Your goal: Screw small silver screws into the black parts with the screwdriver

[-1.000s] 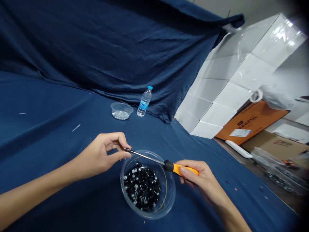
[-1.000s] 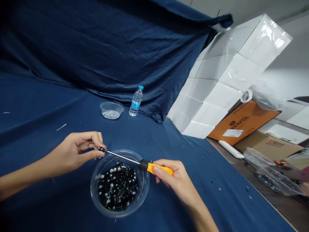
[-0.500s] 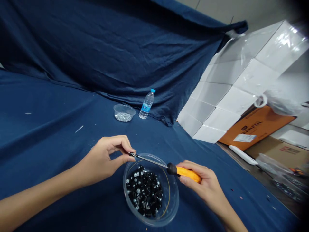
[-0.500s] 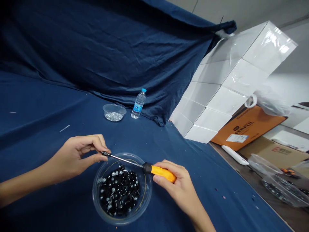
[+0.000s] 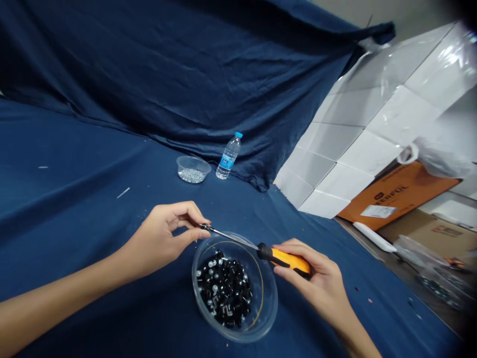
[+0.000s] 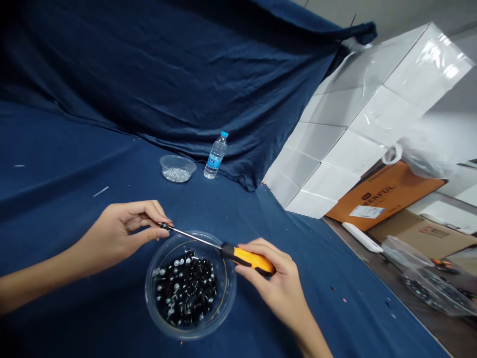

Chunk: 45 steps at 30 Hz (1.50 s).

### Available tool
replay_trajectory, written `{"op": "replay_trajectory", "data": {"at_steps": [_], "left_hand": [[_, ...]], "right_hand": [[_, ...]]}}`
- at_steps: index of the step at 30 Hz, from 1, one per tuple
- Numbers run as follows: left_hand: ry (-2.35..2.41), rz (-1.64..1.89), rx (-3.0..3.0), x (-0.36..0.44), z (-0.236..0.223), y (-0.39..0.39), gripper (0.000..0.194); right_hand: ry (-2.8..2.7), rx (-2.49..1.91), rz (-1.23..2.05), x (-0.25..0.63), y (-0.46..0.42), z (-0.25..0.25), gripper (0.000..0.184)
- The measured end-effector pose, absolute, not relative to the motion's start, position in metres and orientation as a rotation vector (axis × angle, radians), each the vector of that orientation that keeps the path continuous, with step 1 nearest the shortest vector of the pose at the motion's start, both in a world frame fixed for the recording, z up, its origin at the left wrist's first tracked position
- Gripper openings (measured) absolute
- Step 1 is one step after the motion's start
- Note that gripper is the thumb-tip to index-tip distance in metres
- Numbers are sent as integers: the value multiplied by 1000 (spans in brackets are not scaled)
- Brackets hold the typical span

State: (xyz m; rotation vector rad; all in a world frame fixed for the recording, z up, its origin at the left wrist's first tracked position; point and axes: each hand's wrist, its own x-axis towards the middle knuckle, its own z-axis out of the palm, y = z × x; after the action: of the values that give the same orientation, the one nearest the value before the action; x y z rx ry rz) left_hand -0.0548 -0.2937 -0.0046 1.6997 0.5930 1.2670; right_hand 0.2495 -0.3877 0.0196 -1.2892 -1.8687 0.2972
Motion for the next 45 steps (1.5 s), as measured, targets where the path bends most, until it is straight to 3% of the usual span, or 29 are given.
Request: {"op": "replay_trajectory", "data": {"at_steps": [3,9,14,18,21,24,30,39,45], "left_hand": [[566,1306,1743,-53,-1,-295,8],[510,1317,1854,-53,4,-297,8],[583,1343,1833,-55,1,-297,4],[626,1347,1801,-53,-2,-295,4],[595,1387,1862,-53,-2,-295,5],[555,1423,1947,-53,-1,-296,8],[533,1412,2037,-54,2,-299,8],[579,1399,1960,-54,-2,-297,8],[520,1476,2103,-54,-1,-298,14]], "right_hand": [[-1713,-1348,467,248,-390,21,19],[-1513,-1383,902,250,-393,25,32],[-1746,-1340,655,253,-390,23,40],[-1877,-1270,398,247,-388,24,23],[-1902,-1243,290,244,-388,25,22],[-1874,-1236,326,244,-390,27,21],[-1617,-1345,776,249,-394,26,29],[-1848,-1277,405,245,-392,28,27],[-1883,-1281,457,244,-393,31,19]]}}
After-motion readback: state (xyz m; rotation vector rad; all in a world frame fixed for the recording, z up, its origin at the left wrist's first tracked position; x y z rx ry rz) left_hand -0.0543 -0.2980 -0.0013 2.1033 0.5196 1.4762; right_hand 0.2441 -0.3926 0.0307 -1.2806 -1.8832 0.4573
